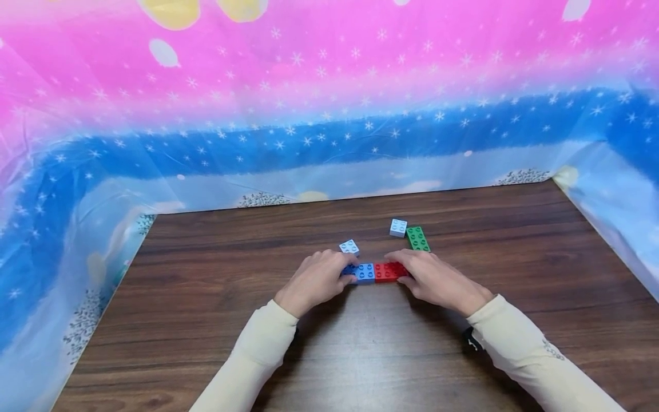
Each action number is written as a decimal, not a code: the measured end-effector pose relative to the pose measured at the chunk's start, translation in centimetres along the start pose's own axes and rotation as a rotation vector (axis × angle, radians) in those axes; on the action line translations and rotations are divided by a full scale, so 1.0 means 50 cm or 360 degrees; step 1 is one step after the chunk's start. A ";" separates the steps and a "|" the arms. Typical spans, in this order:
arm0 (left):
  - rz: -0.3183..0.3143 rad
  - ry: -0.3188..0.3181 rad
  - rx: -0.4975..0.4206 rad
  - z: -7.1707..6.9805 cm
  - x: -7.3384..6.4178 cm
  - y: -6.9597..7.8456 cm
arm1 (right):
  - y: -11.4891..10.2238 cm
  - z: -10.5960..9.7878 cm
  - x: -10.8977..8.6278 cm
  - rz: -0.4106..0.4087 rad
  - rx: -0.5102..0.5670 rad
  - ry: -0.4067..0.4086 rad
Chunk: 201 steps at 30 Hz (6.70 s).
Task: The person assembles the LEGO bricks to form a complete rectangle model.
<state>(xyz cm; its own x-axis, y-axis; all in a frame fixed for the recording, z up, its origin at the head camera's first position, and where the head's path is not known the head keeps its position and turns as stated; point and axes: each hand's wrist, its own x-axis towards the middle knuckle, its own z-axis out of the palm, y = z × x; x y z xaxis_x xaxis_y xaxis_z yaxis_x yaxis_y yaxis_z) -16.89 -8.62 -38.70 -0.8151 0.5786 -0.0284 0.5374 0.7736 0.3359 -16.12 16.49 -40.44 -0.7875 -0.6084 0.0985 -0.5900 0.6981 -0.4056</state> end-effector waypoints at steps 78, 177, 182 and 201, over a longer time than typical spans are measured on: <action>-0.0025 0.0198 0.0027 -0.025 -0.032 -0.014 | 0.071 -0.055 -0.005 0.0783 0.0085 0.0181; -0.0012 0.0099 -0.0353 0.005 0.004 0.017 | -0.044 -0.010 0.035 0.0279 0.0221 0.0151; -0.0002 0.0102 -0.0346 0.007 0.008 0.018 | -0.044 -0.007 0.034 0.0254 0.0176 0.0182; -0.0088 0.0046 -0.0403 0.007 0.012 0.018 | -0.045 -0.012 0.042 0.0268 0.0168 0.0106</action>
<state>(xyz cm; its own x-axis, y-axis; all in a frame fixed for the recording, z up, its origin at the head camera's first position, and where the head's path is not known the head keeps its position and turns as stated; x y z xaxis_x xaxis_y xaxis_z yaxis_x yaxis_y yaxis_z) -16.81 -7.49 -38.76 -0.8495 0.5268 -0.0273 0.4237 0.7123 0.5596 -16.54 13.88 -38.80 -0.8855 -0.4577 0.0796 -0.4298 0.7421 -0.5143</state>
